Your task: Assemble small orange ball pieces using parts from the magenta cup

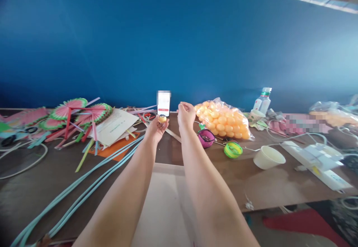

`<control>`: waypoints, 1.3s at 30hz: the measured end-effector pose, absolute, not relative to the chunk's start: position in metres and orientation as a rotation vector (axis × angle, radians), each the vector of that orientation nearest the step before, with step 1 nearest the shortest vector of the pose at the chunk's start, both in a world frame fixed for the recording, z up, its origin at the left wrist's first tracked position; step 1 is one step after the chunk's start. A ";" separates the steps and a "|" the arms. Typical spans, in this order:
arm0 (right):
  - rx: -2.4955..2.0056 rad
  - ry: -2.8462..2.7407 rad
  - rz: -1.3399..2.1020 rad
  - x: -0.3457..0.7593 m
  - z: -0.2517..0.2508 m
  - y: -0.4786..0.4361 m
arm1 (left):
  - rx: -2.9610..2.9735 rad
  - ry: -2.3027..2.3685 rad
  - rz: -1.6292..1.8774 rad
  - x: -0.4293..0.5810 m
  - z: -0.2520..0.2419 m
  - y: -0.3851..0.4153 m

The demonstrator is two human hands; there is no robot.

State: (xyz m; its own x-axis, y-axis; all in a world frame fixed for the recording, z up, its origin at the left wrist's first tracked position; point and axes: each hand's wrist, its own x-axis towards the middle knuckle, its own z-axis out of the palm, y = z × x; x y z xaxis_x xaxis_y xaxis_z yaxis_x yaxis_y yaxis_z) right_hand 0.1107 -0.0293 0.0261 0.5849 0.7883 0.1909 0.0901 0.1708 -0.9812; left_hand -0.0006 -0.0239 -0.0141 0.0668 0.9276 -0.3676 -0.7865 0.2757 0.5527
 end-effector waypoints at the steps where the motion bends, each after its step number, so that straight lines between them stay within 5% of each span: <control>1: -1.440 -1.032 0.548 0.115 0.032 -0.033 | 0.196 0.766 1.343 -0.001 -0.015 -0.023; 4: -1.885 -1.640 0.424 0.126 0.034 -0.054 | 0.106 0.803 1.433 -0.002 -0.017 -0.021; 9: -2.457 -1.890 0.296 0.133 0.000 -0.092 | 0.070 0.849 1.469 -0.003 -0.020 -0.018; 39: -1.823 -1.706 -0.041 0.126 -0.009 -0.121 | -0.004 0.838 1.498 -0.012 -0.006 -0.022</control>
